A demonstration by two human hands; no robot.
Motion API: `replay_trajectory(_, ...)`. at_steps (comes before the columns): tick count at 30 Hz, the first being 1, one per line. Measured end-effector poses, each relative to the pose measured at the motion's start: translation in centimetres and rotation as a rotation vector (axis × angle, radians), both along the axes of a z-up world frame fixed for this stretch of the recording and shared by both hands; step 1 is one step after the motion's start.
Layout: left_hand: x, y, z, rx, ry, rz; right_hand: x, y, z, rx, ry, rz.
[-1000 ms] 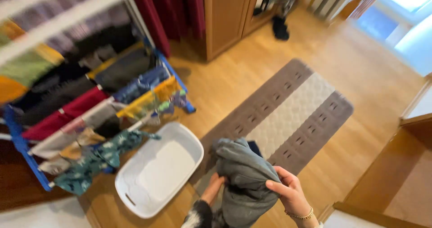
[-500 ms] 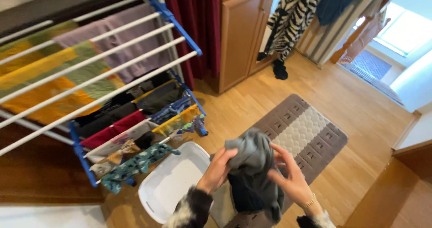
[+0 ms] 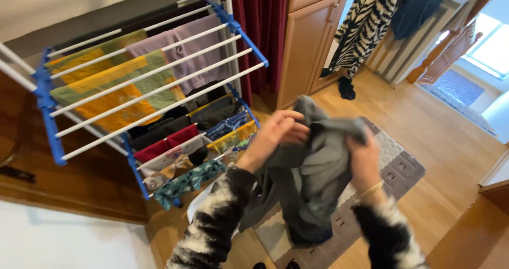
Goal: The person hangs various items of clothing, including a pink backpack, a yellow towel, and several small garments, onto a blue and white drying rack. They then move to a staircase and hang a pair of grey sweatpants and a pair of black pants on the wooden handrail.
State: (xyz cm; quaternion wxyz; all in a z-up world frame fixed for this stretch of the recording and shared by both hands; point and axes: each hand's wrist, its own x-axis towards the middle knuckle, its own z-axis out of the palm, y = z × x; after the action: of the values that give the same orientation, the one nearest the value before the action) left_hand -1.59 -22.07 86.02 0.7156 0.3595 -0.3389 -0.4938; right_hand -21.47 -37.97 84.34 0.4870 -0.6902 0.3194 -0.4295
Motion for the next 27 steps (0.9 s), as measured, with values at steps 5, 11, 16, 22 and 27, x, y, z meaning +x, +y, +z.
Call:
replay_trajectory(5, 3.0, 7.3, -5.6, 0.185, -0.726, 0.383, 3.8, 2.3, 8.3, 0.358, -0.249, 0.126)
replay_trajectory(11, 0.2, 11.0, -18.9, 0.332, -0.678, 0.137, 6.6, -0.1, 12.9, 0.208, -0.384, 0.287)
replay_trajectory(16, -8.9, 11.2, -24.1, 0.561, -0.484, -0.185, 5.0, 1.8, 22.2, 0.482, -0.598, 0.425)
replay_trajectory(22, -11.0, 9.5, -21.8, 0.613, -0.618, 0.08, 3.3, -0.8, 22.4, 0.075, -0.493, 0.29)
replay_trajectory(27, -9.6, 11.0, -14.4, 0.716, -1.31, 0.367, 0.3, -5.8, 16.4, -0.028, -0.334, 0.165)
